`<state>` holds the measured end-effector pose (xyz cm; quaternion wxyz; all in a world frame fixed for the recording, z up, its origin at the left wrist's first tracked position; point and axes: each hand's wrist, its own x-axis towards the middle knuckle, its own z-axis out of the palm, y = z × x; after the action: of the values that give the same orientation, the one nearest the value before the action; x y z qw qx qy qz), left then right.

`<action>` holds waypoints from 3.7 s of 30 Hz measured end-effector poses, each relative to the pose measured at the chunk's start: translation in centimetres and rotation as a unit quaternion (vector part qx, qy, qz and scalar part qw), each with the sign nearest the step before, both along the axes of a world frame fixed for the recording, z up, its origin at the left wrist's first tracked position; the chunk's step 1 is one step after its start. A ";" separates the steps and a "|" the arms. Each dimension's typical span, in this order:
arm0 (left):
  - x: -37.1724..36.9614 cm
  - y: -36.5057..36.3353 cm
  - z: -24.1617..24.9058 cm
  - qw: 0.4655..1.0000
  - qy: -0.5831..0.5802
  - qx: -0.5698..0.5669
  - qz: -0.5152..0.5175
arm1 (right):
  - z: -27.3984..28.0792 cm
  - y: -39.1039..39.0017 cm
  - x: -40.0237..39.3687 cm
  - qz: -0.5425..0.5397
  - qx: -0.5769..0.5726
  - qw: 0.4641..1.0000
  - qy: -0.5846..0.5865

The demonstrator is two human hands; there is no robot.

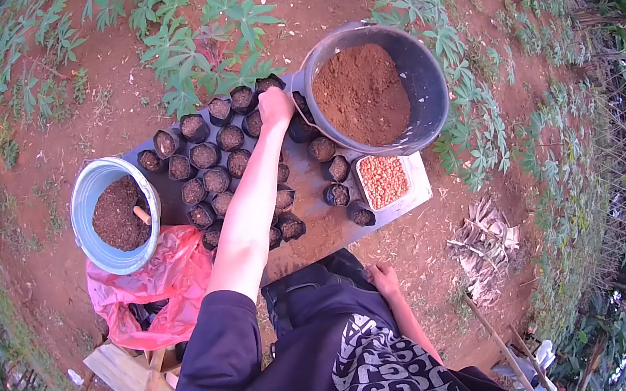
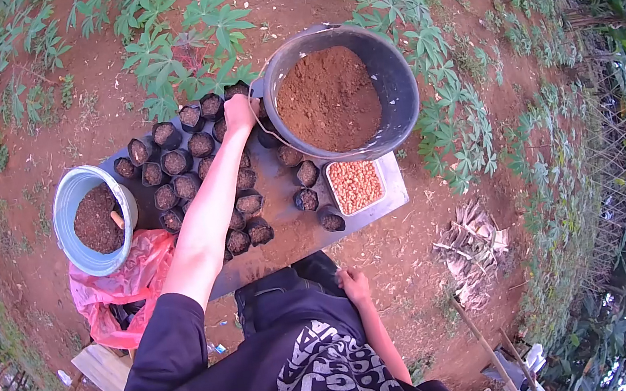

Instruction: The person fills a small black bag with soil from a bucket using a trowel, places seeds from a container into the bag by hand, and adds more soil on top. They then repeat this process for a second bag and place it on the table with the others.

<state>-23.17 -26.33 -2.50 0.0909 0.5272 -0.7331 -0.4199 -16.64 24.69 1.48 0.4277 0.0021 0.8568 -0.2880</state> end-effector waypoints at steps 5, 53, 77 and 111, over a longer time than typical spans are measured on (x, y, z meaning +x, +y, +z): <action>0.4 -0.2 -0.2 0.995 0.090 -0.036 -0.031 | 0.0 0.0 -0.1 -0.006 -0.002 1.000 -0.005; 3.5 -12.4 0.9 0.956 -0.117 0.121 -0.239 | -4.3 -49.0 -9.1 -0.162 -0.196 0.957 -0.138; 10.6 -0.8 4.2 0.992 0.061 -0.057 0.096 | -4.3 -42.1 -7.2 0.228 -0.196 0.921 0.248; 6.6 -6.5 0.8 0.984 -0.116 -0.121 -0.064 | -1.7 -48.9 -9.6 0.284 -0.048 0.914 0.285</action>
<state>-16.55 -32.79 -1.73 0.0408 0.5093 -0.8165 -0.2689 -26.20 -24.18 -0.25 0.2292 -0.3438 0.8920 -0.1835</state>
